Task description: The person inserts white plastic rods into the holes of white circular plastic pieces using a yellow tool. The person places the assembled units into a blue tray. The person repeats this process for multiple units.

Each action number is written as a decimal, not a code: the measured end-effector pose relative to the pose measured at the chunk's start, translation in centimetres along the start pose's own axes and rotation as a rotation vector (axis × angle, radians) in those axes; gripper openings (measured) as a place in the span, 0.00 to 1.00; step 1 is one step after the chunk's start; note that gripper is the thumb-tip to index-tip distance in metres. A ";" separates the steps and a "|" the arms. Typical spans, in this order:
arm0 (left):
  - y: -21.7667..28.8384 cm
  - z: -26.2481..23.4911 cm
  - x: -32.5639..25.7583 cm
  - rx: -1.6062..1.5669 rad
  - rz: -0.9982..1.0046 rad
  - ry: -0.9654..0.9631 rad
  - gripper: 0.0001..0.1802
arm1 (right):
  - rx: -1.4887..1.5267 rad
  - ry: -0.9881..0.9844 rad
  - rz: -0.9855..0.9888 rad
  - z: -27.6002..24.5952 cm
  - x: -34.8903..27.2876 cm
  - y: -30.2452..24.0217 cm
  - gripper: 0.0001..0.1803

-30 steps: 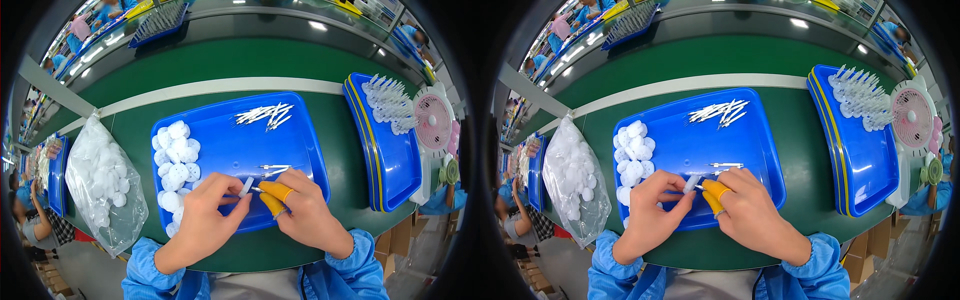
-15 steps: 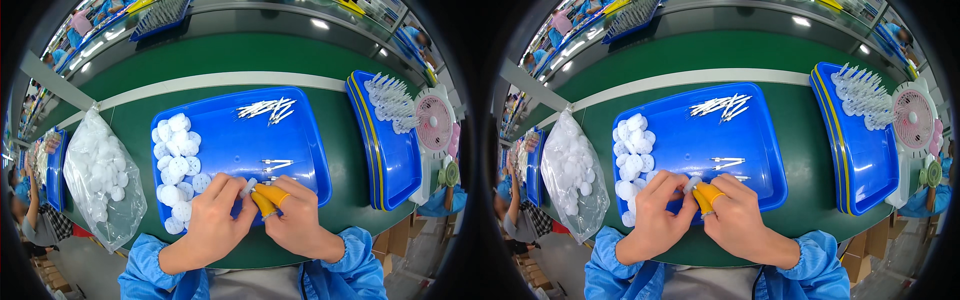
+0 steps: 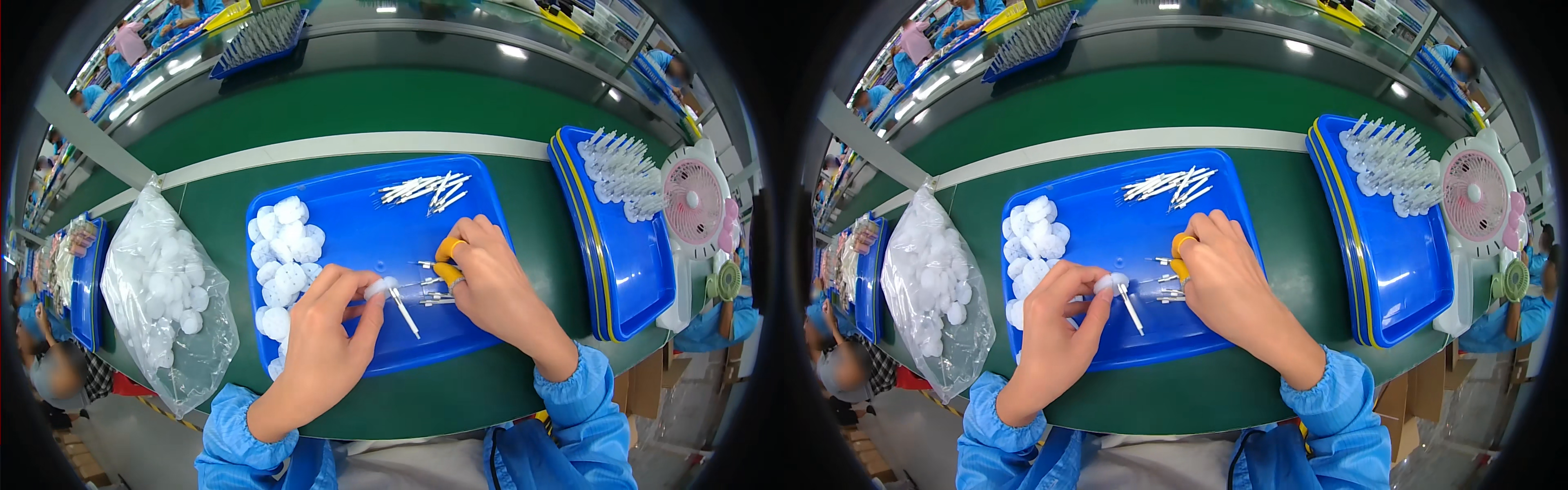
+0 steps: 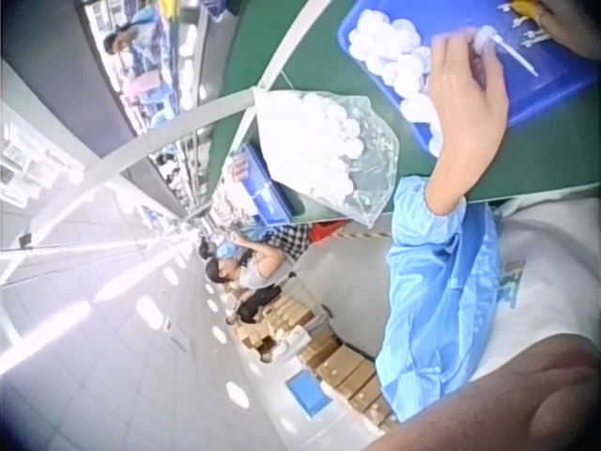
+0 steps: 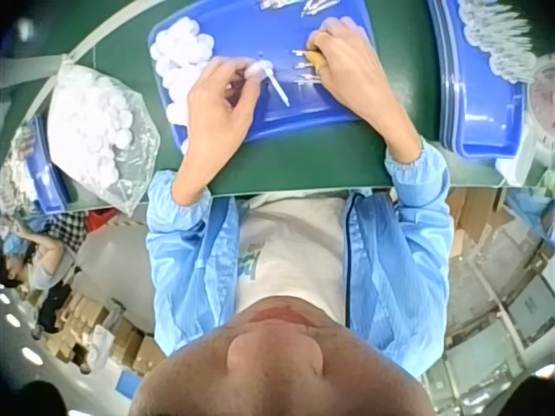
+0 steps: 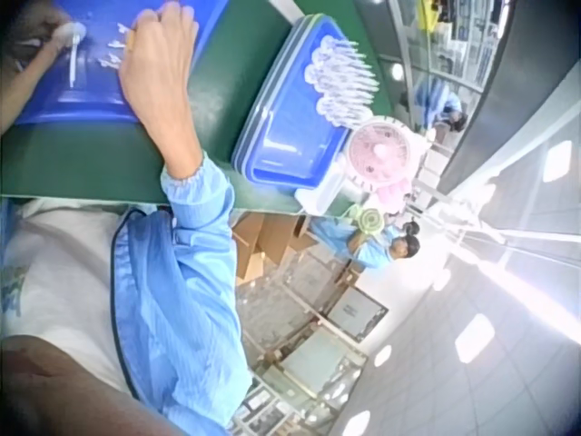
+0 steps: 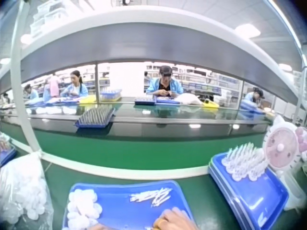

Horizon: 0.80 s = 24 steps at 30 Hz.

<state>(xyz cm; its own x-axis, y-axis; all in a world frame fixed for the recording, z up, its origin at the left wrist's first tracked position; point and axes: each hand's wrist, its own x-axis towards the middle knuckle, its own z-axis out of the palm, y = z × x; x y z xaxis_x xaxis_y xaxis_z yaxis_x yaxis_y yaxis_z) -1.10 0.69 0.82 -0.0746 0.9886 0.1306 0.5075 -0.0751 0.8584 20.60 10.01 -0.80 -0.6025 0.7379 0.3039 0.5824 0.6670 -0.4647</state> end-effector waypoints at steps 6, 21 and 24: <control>0.0 0.2 0.0 -0.087 -0.010 -0.017 0.07 | 0.350 -0.085 0.033 -1.8 -1.9 -4.0 0.23; 0.0 0.6 -0.4 -0.004 0.013 -0.023 0.09 | 0.230 -0.088 -0.068 -0.4 -2.0 -3.8 0.24; -0.3 0.9 -0.4 0.025 0.069 -0.002 0.09 | 0.259 -0.058 -0.065 0.3 -2.3 -4.4 0.22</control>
<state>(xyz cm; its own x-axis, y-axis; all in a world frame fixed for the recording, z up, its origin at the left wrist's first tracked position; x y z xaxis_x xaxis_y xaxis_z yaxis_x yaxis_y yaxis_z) -0.47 0.40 0.03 -0.0367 0.9814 0.1884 0.5330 -0.1403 0.8344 19.28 5.34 0.25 -0.6690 0.6820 0.2954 0.3870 0.6589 -0.6450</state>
